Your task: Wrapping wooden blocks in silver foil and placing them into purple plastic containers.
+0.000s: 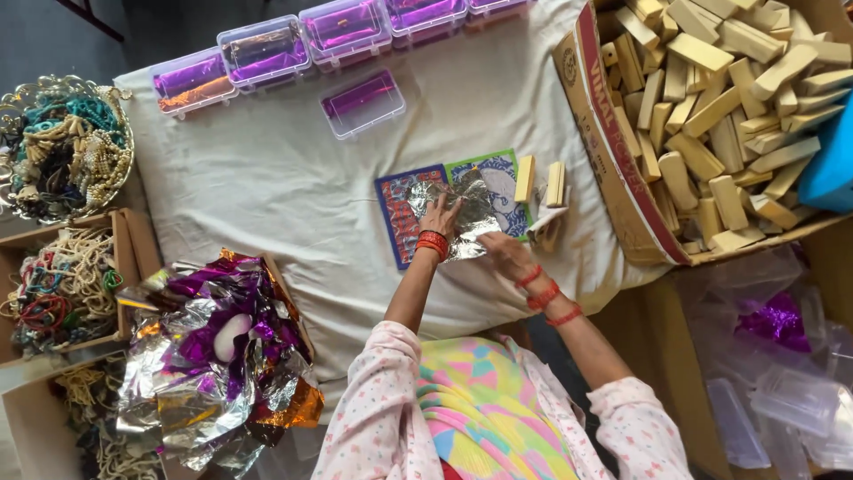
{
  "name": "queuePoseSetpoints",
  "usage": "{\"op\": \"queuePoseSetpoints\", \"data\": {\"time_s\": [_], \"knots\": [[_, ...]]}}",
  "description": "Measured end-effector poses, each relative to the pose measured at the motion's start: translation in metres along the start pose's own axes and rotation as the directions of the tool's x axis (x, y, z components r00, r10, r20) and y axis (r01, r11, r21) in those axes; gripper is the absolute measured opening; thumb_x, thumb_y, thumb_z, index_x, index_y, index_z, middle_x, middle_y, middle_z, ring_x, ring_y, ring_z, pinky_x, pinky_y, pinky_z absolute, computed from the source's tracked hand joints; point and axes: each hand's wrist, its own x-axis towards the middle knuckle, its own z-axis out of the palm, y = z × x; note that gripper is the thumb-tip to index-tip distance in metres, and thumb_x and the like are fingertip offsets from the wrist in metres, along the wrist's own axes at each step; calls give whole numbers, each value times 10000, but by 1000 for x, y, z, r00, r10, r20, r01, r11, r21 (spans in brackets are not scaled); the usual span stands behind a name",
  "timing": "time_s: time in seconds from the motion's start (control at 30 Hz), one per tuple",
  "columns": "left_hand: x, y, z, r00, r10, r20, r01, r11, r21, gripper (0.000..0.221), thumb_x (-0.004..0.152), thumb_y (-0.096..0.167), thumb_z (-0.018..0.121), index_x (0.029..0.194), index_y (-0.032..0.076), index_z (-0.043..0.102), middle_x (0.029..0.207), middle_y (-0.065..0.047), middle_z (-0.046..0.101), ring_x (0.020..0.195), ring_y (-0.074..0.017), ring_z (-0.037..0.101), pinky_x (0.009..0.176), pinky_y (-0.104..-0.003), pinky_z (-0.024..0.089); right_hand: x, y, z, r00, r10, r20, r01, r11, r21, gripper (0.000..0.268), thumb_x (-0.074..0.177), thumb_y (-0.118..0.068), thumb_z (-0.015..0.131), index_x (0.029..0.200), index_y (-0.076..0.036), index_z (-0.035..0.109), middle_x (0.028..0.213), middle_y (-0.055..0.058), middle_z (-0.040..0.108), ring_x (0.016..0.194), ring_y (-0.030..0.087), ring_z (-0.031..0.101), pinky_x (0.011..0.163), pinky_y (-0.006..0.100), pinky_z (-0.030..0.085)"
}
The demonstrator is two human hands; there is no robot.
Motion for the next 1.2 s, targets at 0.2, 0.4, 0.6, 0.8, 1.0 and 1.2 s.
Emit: {"op": "queuePoseSetpoints", "data": {"time_s": [0.2,0.4,0.6,0.8,1.0,1.2], "knots": [[38,-19,43,999,19,-33,-19,1000,1,599,884,198,729,1396,455,556,1567,-60,368,1144,-340,611,844,-448,613,43,10,37,990,-134,-49,134,991,2,305,871,1,539,1162,-40,619,956,184,668,876,390,664,742,471,543],[26,-5,12,998,-53,-37,54,998,26,510,972,191,577,1417,434,520,1548,-27,402,1228,-324,561,806,-444,608,60,-8,21,953,-94,289,143,978,-151,358,882,-227,665,1184,-45,605,1155,183,625,1070,364,621,896,458,534],[33,-16,14,994,-18,-104,40,976,214,523,977,232,545,1477,370,473,1507,-95,444,1238,-291,529,835,-430,553,58,-17,-1,890,-409,200,432,898,-87,474,865,-297,671,1277,-66,631,1371,231,529,1300,392,473,1106,507,369],[34,-16,8,989,-142,-37,146,982,119,578,1016,216,520,1559,385,413,1549,-74,420,1278,-275,516,829,-445,539,66,-15,-9,786,-586,197,611,784,-108,502,927,-429,630,1320,-116,611,1502,206,457,1462,380,352,1249,523,200],[53,-13,15,991,-127,-36,131,978,160,616,987,226,531,1539,446,371,1642,-76,287,1362,-308,440,859,-516,517,72,9,12,783,-614,95,619,785,-25,669,978,-511,573,1480,-75,500,1549,235,420,1495,407,293,1253,514,156],[50,2,-17,975,-195,107,172,967,189,636,983,332,570,1548,494,326,1678,-46,208,1408,-338,380,1023,-687,416,69,13,13,761,-615,204,634,772,-36,531,994,-505,523,1420,-187,547,1533,108,473,1501,326,302,1271,530,105]]}}
